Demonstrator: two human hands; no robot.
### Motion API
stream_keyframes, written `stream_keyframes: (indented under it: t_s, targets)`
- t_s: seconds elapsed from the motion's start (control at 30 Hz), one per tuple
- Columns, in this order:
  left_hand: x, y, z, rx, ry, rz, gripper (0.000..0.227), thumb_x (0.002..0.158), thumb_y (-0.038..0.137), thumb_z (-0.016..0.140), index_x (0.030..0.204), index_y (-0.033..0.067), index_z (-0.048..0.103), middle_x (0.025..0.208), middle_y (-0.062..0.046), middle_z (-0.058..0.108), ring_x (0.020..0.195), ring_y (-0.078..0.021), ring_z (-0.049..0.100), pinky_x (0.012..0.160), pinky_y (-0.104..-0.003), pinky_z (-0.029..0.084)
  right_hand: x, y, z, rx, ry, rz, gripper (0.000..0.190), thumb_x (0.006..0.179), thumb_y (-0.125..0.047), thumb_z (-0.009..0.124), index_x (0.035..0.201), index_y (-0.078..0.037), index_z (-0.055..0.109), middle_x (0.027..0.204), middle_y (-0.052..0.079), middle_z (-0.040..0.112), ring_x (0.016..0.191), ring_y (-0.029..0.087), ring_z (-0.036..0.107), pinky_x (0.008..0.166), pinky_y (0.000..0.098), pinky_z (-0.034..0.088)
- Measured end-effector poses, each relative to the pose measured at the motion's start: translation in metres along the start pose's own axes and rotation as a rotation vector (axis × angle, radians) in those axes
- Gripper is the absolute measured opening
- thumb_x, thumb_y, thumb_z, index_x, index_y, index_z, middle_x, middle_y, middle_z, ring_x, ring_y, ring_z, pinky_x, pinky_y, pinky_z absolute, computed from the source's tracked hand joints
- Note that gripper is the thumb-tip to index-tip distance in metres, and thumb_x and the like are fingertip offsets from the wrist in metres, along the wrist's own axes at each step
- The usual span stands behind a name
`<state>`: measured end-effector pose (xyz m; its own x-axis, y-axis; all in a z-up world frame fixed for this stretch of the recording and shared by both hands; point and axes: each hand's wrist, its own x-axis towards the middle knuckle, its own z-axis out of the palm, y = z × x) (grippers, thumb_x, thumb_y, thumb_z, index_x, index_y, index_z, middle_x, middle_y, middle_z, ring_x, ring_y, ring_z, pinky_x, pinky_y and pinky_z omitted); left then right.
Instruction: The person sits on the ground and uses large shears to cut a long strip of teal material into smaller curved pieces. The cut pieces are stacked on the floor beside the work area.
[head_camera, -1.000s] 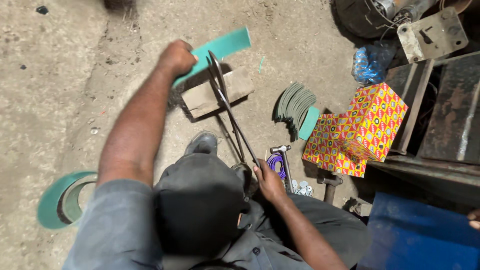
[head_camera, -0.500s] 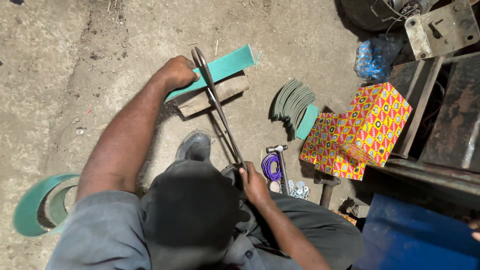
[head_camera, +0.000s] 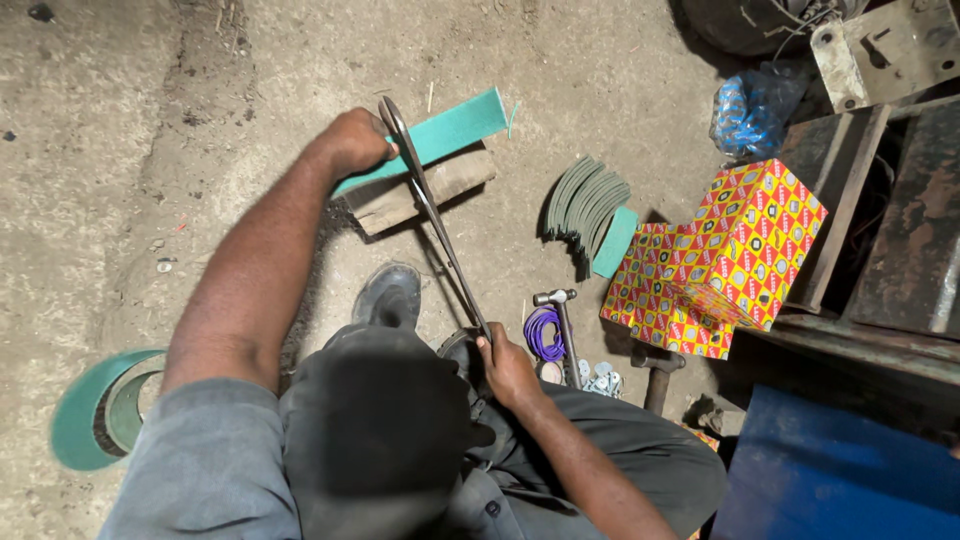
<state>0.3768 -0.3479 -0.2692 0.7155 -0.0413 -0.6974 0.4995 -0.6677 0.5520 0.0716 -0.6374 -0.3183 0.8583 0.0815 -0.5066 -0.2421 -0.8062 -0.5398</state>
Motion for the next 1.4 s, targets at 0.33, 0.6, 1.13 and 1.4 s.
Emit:
stream_keyframes:
  t_s: [0.33,0.6,1.13,1.4]
  targets:
    - [0.038,-0.033,0.019,0.063,0.113,0.178,0.042,0.085,0.025,0.078,0.124,0.0083,0.074,0.121,-0.021,0.072,0.111,-0.0332,0.07,0.1,-0.04,0.053,0.025,-0.011,0.004,-0.023,0.296,-0.235,0.033,0.1,-0.036,0.054,0.105,-0.004,0.06,0.096,0.028,0.068,0.088,0.05,0.066,0.072,0.0566,0.051]
    - [0.033,-0.033,0.018,0.11,0.118,0.221,0.042,0.086,0.028,0.077,0.124,0.0091,0.075,0.12,-0.022,0.073,0.111,-0.0347,0.07,0.1,-0.041,0.052,0.042,-0.008,0.013,-0.038,0.049,0.096,0.043,0.106,-0.043,0.055,0.114,-0.002,0.063,0.106,0.027,0.072,0.104,0.046,0.067,0.088,0.0535,0.052]
    - [0.015,-0.023,0.01,0.052,0.061,0.142,0.047,0.091,0.028,0.074,0.132,0.0063,0.067,0.128,-0.021,0.068,0.119,-0.0324,0.066,0.106,-0.041,0.048,0.054,0.0,0.032,0.029,0.241,-0.068,0.041,0.102,-0.036,0.055,0.13,-0.008,0.064,0.111,0.024,0.072,0.098,0.045,0.069,0.086,0.0519,0.055]
    - [0.032,-0.038,0.016,0.061,0.064,0.214,0.039,0.091,0.027,0.073,0.124,0.0069,0.072,0.115,-0.022,0.073,0.108,-0.0331,0.07,0.097,-0.042,0.052,0.057,0.005,0.039,0.097,0.221,-0.106,0.033,0.1,-0.024,0.059,0.127,-0.007,0.066,0.116,0.022,0.071,0.108,0.042,0.066,0.091,0.0486,0.053]
